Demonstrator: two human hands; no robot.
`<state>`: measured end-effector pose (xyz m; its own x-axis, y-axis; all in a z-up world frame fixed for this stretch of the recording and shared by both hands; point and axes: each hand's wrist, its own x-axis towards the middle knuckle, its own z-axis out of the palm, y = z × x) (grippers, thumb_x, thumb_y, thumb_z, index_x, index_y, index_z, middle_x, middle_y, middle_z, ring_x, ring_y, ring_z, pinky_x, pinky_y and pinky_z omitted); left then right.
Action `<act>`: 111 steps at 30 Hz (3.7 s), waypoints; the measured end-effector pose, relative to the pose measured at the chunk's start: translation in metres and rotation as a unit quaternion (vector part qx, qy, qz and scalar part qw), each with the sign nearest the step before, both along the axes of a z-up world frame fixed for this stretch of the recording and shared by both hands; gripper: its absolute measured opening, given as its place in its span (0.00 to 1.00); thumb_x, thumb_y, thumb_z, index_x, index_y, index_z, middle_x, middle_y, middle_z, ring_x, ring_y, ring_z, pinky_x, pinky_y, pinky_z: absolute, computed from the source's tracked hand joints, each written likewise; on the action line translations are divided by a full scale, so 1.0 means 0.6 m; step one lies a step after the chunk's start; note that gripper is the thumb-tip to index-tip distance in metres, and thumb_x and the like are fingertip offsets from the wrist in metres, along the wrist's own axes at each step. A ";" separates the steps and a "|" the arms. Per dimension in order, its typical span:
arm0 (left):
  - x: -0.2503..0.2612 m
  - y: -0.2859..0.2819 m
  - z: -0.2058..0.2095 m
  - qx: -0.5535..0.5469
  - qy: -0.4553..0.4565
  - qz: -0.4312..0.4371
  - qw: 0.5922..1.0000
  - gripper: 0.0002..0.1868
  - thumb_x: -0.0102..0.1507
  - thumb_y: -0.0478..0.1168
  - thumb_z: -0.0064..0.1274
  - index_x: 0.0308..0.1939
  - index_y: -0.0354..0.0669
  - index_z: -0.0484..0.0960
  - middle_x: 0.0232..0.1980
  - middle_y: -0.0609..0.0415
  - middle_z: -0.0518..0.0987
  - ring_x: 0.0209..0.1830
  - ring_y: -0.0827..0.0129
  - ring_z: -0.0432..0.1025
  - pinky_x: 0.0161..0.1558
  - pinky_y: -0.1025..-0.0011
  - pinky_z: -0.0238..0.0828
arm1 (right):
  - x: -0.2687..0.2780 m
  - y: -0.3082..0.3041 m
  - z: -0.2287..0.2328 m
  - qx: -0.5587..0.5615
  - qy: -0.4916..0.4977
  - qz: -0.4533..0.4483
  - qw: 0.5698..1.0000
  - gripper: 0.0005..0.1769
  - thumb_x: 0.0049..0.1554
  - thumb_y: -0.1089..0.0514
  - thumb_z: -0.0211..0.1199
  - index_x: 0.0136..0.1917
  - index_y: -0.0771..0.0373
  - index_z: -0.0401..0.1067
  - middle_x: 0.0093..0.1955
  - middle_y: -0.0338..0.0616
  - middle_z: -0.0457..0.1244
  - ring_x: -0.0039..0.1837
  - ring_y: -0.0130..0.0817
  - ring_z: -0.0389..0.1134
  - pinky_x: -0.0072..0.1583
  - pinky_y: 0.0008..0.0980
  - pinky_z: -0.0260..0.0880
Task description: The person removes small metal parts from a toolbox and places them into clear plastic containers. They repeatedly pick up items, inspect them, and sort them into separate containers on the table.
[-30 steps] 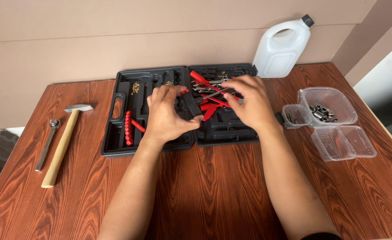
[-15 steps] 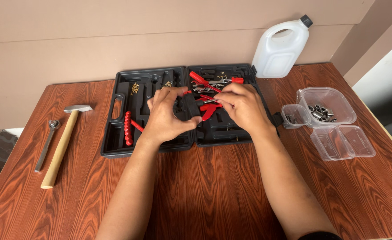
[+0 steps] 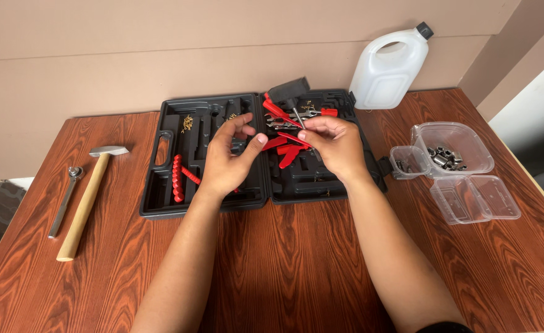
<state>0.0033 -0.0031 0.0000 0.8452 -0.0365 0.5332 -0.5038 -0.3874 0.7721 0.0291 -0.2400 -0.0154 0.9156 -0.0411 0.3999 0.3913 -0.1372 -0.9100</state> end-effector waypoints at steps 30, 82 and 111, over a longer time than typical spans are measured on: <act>0.008 0.021 0.009 -0.085 0.047 -0.044 0.994 0.16 0.65 0.41 0.61 0.54 0.38 0.84 0.49 0.54 0.84 0.47 0.74 0.80 0.50 0.74 0.79 | -0.019 -0.004 0.013 -0.202 0.077 0.080 0.973 0.10 0.60 0.61 0.64 0.54 0.64 0.79 0.45 0.39 0.72 0.47 0.26 0.71 0.50 0.29 0.71; 0.020 -0.001 -0.017 -0.256 0.226 -0.114 0.933 0.10 0.63 0.35 0.60 0.45 0.30 0.83 0.40 0.49 0.85 0.39 0.69 0.81 0.45 0.70 0.83 | -0.023 0.009 0.013 -0.043 0.075 0.163 0.983 0.20 0.54 0.67 0.71 0.60 0.68 0.76 0.50 0.43 0.72 0.51 0.27 0.74 0.55 0.28 0.75; -0.151 0.446 -0.057 -0.233 0.282 0.200 0.909 0.14 0.62 0.35 0.59 0.45 0.24 0.84 0.39 0.45 0.85 0.34 0.66 0.81 0.38 0.72 0.83 | -0.068 0.256 0.003 -0.181 0.049 0.327 0.926 0.27 0.52 0.59 0.73 0.64 0.61 0.72 0.55 0.38 0.69 0.55 0.25 0.68 0.56 0.28 0.71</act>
